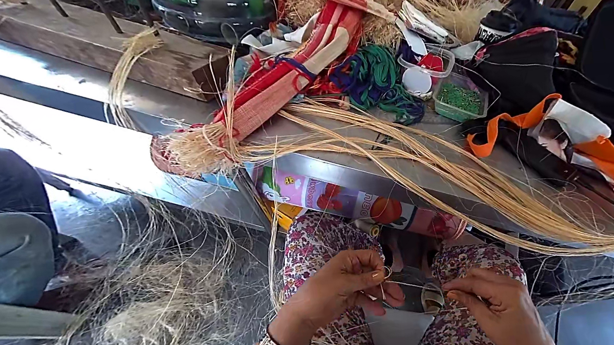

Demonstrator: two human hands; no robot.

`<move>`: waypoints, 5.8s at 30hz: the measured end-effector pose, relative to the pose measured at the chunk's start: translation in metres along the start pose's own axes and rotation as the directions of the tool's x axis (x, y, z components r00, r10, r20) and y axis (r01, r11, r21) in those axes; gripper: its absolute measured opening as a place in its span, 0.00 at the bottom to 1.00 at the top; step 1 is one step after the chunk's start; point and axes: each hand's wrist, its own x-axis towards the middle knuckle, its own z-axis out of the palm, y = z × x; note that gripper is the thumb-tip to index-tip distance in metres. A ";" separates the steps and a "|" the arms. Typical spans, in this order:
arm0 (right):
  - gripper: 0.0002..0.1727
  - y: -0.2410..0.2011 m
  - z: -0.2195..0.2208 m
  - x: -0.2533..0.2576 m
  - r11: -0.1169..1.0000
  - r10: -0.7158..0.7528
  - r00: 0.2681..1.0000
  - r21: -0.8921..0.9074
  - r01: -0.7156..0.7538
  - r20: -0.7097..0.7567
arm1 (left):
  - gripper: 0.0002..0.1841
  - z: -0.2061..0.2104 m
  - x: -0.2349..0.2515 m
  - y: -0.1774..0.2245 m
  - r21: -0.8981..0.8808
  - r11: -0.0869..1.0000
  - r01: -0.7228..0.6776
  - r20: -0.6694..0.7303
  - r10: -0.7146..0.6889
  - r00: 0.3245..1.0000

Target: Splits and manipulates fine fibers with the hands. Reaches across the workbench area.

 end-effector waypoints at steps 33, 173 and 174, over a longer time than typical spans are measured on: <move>0.08 -0.031 0.053 -0.008 0.454 0.411 0.906 0.838 -0.304 0.106 | 0.08 0.017 0.020 -0.027 0.069 0.995 -0.067 0.191 0.052 0.980; 0.12 -0.015 0.009 -0.033 0.834 0.033 0.981 0.536 -0.133 0.192 | 0.19 -0.010 -0.001 -0.024 0.305 0.842 -0.446 -0.471 0.540 0.698; 0.12 -0.011 0.007 -0.031 0.848 0.066 0.985 0.511 -0.138 0.157 | 0.19 -0.012 -0.006 -0.022 0.262 0.856 -0.446 -0.461 0.517 0.721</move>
